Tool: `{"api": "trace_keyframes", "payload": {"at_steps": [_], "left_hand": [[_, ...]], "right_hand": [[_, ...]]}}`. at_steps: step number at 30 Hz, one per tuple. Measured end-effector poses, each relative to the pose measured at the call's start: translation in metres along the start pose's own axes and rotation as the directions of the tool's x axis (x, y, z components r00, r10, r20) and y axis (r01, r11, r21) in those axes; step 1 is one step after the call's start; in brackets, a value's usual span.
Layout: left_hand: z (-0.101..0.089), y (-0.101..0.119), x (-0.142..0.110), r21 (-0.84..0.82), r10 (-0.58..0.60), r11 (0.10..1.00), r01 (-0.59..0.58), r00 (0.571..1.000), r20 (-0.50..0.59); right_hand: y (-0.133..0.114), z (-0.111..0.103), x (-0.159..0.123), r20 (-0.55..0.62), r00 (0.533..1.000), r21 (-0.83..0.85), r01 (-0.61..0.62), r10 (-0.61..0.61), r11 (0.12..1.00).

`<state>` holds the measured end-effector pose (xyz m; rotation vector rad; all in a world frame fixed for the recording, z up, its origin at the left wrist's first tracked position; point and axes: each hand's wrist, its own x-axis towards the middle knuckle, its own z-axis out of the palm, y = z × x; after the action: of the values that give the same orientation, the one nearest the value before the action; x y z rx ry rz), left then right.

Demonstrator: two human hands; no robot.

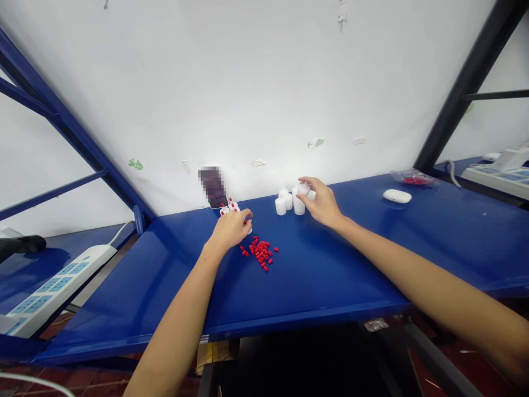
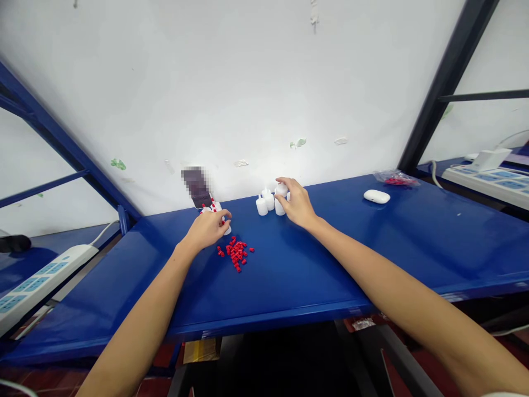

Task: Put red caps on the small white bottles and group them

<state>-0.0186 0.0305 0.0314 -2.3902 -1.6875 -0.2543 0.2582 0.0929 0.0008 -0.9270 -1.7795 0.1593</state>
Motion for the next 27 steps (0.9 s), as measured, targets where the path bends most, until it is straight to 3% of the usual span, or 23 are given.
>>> {"api": "trace_keyframes", "payload": {"at_steps": [8,27], "left_hand": [[0.002,0.001,-0.001,0.096,-0.083,0.993,0.072,0.991,0.107],[-0.006,-0.004,-0.002,0.135,-0.178,0.978,0.158,0.972,0.152]], "right_hand": [[0.005,0.008,0.002,0.049,0.999,-0.071,-0.004,0.008,0.997],[0.013,0.008,0.001,0.111,0.993,-0.086,-0.029,0.039,0.996]]}}
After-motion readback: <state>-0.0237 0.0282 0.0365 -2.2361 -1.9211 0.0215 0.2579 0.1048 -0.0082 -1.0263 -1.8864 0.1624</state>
